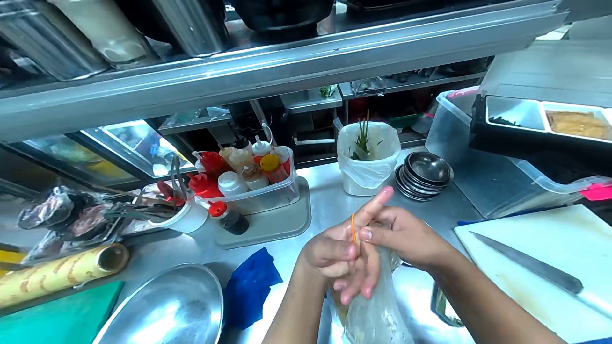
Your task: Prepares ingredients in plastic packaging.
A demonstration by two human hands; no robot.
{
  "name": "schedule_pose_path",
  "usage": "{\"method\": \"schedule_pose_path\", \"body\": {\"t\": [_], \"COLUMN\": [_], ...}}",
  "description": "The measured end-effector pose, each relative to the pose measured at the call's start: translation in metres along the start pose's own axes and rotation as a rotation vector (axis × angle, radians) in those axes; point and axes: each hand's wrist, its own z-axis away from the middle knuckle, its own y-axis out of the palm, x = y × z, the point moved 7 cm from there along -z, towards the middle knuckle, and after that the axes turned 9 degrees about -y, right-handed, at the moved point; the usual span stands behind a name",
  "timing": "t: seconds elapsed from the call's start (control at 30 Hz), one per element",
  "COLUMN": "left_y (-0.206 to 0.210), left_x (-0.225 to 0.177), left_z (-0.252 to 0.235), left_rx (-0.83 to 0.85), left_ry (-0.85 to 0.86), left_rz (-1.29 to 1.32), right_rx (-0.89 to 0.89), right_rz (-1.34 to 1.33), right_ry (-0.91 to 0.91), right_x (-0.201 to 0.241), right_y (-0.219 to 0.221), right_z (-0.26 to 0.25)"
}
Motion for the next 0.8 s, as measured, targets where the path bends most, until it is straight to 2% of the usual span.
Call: {"method": "schedule_pose_path", "body": {"t": [0.13, 0.27, 0.37, 0.47, 0.57, 0.63, 0.7, 0.8], "left_y": [-0.006, -0.011, -0.018, -0.026, -0.032, -0.033, -0.027, -0.005], "left_x": [0.003, 0.000, -0.018, -0.027, -0.021, -0.014, -0.009, -0.003], "left_z": [0.005, 0.016, 0.038, 0.072, 0.096, 0.100, 0.094, 0.074], "left_rx": [0.021, -0.021, -0.326, -0.689, -0.819, -0.887, -0.946, -0.902], "left_ry": [-0.032, -0.017, 0.136, 0.420, 0.573, 0.544, 0.468, 0.355], "left_rz": [-0.031, -0.123, -0.340, -0.303, -0.203, -0.296, -0.514, -0.863], "right_rx": [-0.063, -0.028, -0.089, -0.163, -0.122, -0.080, -0.104, -0.188], "right_rz": [0.042, 0.135, 0.192, 0.176, 0.035, -0.043, -0.066, -0.049], "right_ry": [-0.005, -0.005, -0.020, -0.028, -0.011, -0.002, 0.003, -0.029], "right_x": [0.001, 0.001, 0.003, 0.006, 0.002, -0.002, -0.005, -0.005], "right_y": [-0.004, 0.000, -0.008, -0.016, -0.015, -0.010, -0.009, -0.014], "right_z": [0.001, 0.001, 0.000, -0.002, -0.006, -0.008, -0.011, -0.014]}}
